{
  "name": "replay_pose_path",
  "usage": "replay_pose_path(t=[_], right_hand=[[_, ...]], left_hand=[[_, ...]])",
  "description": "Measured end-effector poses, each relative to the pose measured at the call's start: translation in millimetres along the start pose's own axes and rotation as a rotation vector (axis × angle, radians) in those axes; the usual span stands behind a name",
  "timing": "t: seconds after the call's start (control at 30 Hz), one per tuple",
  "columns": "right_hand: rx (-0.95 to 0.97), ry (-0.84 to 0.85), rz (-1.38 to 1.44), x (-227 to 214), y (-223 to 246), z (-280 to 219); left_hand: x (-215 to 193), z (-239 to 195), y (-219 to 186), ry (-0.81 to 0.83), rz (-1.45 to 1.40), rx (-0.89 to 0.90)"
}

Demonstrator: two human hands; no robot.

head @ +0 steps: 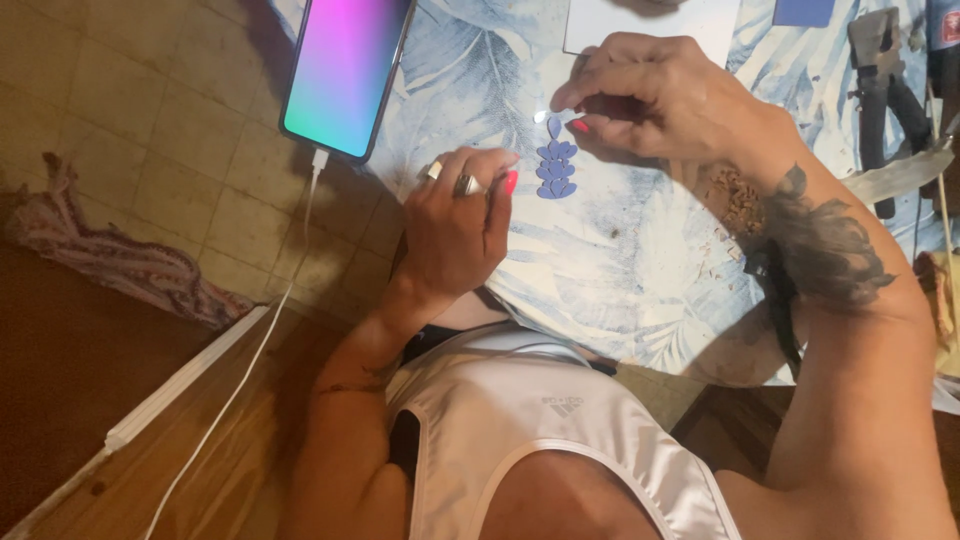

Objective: Trimming and arranging small craft pieces using pliers and a wooden stick

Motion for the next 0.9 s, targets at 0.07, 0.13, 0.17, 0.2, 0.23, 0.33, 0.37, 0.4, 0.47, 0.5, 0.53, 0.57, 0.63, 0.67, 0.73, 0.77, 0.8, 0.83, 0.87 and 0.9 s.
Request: replay_pose_path(t=[0.07,0.13,0.17,0.2,0.23,0.33,0.37,0.4,0.47,0.5,0.53,0.57,0.63,0.67,0.73,0.77,0.8,0.83,0.87,0.9], right_hand=[[0.006,0.013,-0.025,-3,2,-3],[0.007,0.029,-0.048,-5,4,-7],[-0.007,0.017,-0.086,-6,6,-10],[-0.021,0.006,-0.124,-8,8,-13],[-0.022,0.0,-0.126,-10,11,-18],[0.072,0.001,-0.164,-13,16,-34],[0.11,0.0,-0.205,-15,17,-41],[0.148,-0.002,-0.247,-16,19,-47],[0.155,-0.003,-0.229,-17,26,-59],[0.162,-0.002,-0.21,-18,29,-65],[0.162,-0.006,-0.215,-18,34,-71],[0.188,-0.02,-0.212,-18,38,-76],[0.215,-0.037,-0.212,-18,46,-87],[0.224,-0.076,-0.216,-19,51,-93],[0.23,-0.12,-0.226,-20,60,-104],[0.231,-0.15,-0.263,-21,65,-111],[0.231,-0.18,-0.3,-22,70,-117],[0.232,-0.183,-0.302,-20,77,-122],[0.244,-0.242,-0.272,-21,83,-128],[0.255,-0.303,-0.243,-22,90,-133]], left_hand=[[4,8,2,0.039,0.041,-0.009],[8,14,4,0.075,0.085,-0.023],[9,19,5,0.063,0.15,0.003],[10,23,5,0.052,0.214,0.03],[11,25,6,0.052,0.216,0.035],[17,30,9,0.105,0.333,0.077],[20,30,11,0.133,0.361,0.081],[22,31,13,0.161,0.389,0.085],[25,31,15,0.165,0.39,0.082],[26,31,16,0.169,0.391,0.075],[27,31,15,0.166,0.391,0.081],[27,31,15,0.175,0.365,0.065],[28,32,15,0.183,0.338,0.053],[29,32,16,0.191,0.345,0.054],[28,34,15,0.194,0.353,0.062],[27,36,15,0.217,0.328,0.057],[27,37,15,0.24,0.303,0.052],[23,37,13,0.239,0.304,0.056],[16,37,10,0.191,0.283,0.084],[10,39,7,0.14,0.261,0.116]])
Point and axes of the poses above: each hand's wrist, its own z-axis towards the middle knuckle, its own x-axis out of the palm, y = z × x, the point moved 4 cm from there along z, towards the middle knuckle
